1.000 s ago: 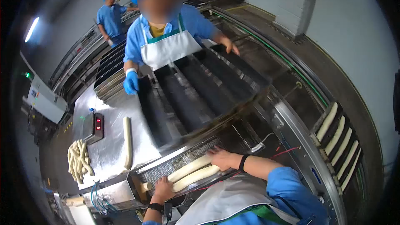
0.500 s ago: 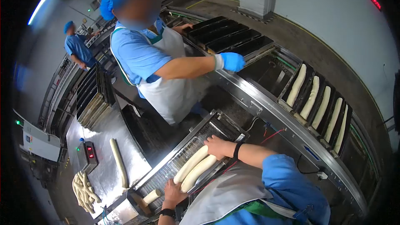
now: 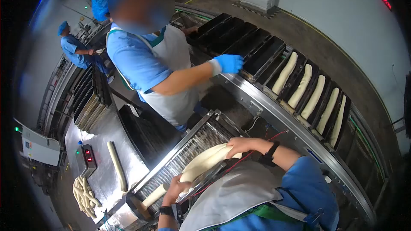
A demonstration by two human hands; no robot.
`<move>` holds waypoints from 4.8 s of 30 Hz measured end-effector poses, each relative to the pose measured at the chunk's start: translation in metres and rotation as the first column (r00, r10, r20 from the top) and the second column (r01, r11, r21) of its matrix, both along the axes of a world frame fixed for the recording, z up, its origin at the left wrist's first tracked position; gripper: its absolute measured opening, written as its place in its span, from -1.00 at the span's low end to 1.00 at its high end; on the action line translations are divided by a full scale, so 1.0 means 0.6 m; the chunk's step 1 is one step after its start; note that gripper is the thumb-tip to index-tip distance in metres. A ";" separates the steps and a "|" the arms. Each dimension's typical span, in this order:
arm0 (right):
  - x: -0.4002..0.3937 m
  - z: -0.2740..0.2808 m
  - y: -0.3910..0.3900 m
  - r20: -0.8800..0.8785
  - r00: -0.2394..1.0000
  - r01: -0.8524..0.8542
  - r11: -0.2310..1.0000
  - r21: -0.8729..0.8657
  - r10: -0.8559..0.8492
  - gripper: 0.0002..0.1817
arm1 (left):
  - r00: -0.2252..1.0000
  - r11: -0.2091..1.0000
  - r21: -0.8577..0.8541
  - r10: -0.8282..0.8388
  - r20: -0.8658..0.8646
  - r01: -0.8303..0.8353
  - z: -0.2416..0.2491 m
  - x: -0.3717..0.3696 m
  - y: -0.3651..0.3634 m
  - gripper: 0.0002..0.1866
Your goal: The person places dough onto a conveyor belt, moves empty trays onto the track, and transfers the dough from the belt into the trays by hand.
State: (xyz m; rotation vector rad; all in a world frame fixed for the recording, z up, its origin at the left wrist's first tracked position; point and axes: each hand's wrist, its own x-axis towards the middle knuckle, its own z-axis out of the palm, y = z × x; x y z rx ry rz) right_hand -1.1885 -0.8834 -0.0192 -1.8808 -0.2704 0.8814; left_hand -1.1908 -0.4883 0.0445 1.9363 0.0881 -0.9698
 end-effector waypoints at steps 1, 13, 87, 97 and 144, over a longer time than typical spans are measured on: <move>-0.012 -0.004 -0.011 -0.084 0.993 0.092 0.993 0.078 -0.085 -0.45 | 0.999 0.995 -0.100 0.012 -0.031 -0.015 -0.003 0.012 -0.003 -0.52; -0.195 -0.030 -0.143 -0.545 0.513 0.857 0.356 0.373 -0.663 -0.47 | 0.944 0.912 -0.251 -0.329 0.025 0.324 0.095 0.183 -0.272 -0.40; 0.172 -0.055 -0.156 0.491 0.359 0.832 0.511 0.219 -0.794 -0.47 | 0.662 0.793 -0.124 0.573 0.483 -0.596 -0.153 0.007 0.130 -0.50; 0.015 -0.126 -0.118 0.096 0.536 0.822 0.544 0.168 -0.839 -0.63 | 0.700 0.726 0.540 -0.114 0.705 -0.426 -0.140 0.008 0.220 -0.63; -0.557 0.019 0.227 -0.225 0.202 0.969 0.162 0.187 -0.953 -0.67 | 0.566 0.792 0.513 -0.269 0.779 -0.330 -0.113 -0.288 0.577 -0.58</move>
